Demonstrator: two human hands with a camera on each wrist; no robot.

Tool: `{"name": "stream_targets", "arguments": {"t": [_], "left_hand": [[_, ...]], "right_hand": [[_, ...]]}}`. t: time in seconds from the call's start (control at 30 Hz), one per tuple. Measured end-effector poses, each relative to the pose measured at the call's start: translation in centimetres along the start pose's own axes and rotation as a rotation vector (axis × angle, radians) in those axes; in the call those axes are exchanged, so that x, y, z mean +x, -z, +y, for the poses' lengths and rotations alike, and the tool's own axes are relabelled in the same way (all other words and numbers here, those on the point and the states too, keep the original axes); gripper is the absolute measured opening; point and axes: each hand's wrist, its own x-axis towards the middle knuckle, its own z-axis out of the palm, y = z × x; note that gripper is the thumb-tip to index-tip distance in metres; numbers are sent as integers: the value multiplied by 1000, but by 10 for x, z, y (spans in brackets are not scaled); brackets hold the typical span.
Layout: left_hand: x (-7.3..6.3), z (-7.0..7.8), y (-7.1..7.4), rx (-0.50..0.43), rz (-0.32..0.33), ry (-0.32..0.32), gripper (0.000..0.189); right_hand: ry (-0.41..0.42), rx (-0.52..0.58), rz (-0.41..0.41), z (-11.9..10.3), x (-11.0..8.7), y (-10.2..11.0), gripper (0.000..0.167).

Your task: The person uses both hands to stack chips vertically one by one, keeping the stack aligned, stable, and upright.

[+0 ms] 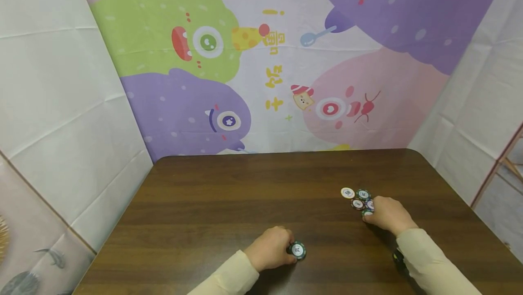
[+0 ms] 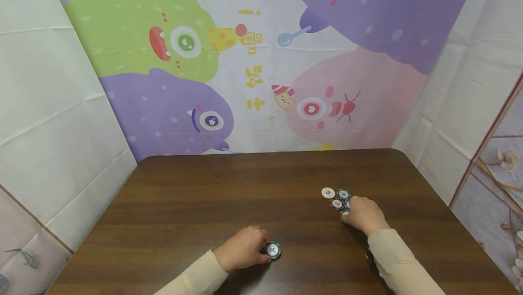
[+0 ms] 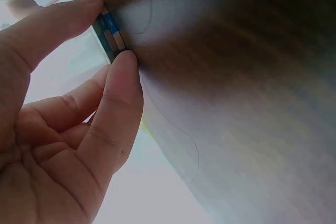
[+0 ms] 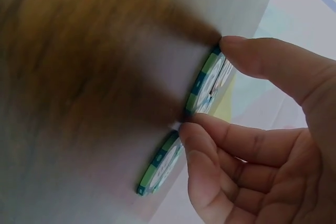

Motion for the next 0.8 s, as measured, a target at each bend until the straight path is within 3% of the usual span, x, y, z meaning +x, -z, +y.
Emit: {"name": "stream_targets", "arguments": {"t": [0.33,0.8], "left_hand": [[0,1,1,-5,-7,3,23],[0,0,1,-15,-15,5,23]], "right_hand": [[12,22,-7,1,0,-3,24],[86,94,22,-11,-3,-7,29]]}}
